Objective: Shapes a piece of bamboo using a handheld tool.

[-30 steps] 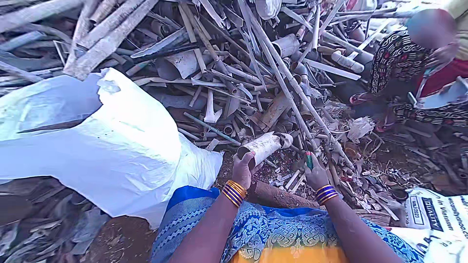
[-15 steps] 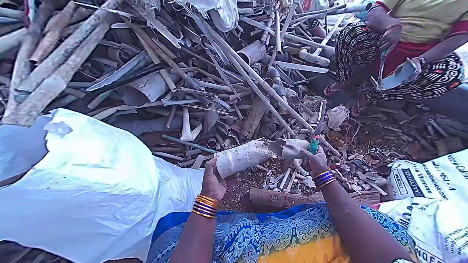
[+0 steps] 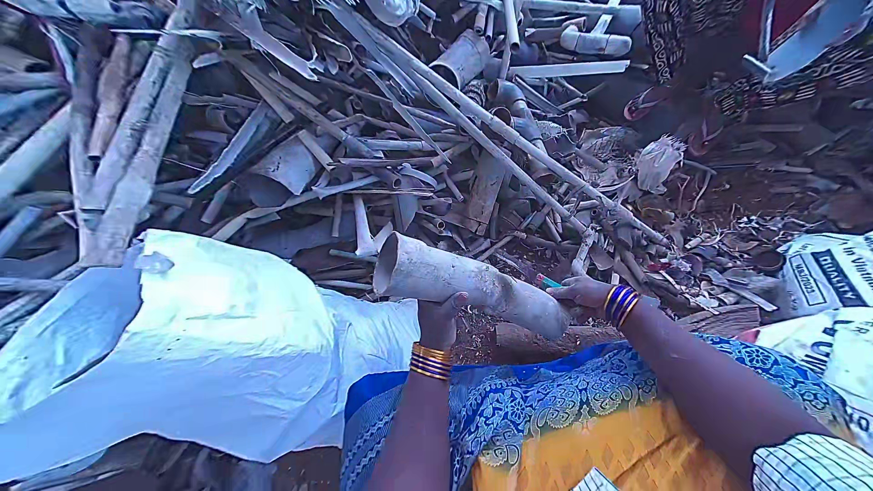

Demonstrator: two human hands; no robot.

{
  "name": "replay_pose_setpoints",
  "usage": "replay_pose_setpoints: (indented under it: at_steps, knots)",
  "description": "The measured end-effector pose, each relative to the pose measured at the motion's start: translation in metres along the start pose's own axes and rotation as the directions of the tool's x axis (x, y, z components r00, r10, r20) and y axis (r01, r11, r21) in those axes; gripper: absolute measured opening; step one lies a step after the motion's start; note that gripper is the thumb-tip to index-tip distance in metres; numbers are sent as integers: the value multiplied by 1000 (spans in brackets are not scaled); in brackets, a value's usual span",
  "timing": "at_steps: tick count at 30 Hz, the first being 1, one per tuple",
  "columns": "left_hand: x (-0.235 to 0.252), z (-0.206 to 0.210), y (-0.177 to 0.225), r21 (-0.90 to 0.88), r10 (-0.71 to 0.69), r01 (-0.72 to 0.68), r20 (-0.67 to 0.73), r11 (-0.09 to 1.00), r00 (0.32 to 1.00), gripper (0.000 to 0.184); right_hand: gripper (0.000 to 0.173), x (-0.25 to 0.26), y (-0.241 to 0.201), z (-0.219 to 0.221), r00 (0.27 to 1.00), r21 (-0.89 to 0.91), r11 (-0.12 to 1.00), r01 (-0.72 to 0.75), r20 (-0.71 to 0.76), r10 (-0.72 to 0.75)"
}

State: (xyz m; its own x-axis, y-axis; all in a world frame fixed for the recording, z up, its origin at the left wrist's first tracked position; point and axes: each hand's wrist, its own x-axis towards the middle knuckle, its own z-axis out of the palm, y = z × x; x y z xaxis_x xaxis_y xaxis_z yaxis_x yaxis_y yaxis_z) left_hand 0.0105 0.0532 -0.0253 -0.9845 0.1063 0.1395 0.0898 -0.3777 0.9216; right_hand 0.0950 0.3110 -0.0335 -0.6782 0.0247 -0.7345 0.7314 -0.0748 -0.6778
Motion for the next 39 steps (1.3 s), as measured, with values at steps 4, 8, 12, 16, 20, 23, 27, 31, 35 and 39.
replay_pose_setpoints:
  at_steps: [4,8,12,16,20,23,27,31,35,39]
  knots:
    - [0,-1,-1,-26,-7,7,-8,1000,1000,74,22,-3,-7,9,976,-93,993,70,-200,-87]
    - [2,-1,-7,123,-7,13,-53,992,999,73,44,-35,-18,31,783,-517,821,244,-394,-481]
    - [-5,2,-11,408,70,-70,15,910,997,77,52,-48,9,77,253,-743,330,582,-221,-942]
    - [-11,9,-16,447,118,-99,-15,889,993,76,64,-41,6,84,919,-732,628,265,-6,-395]
    - [-11,13,-7,504,155,-121,-26,855,988,72,62,-49,0,82,859,-699,638,324,-64,-508]
    - [-13,15,-5,515,172,-132,-29,847,985,73,58,-52,23,99,536,-706,417,572,-63,-842]
    - [-6,13,-11,367,173,-106,-154,924,973,79,57,-31,7,76,940,-634,735,240,-36,-338]
    - [8,13,7,97,-38,79,-373,992,927,51,51,-13,7,46,785,-435,820,372,-324,-528]
    - [11,16,21,-51,-252,258,-465,965,849,40,57,1,15,42,756,-146,833,534,-358,-548]
    - [1,7,21,-13,-68,68,-309,998,949,33,38,-5,6,41,817,215,802,557,-316,-482]
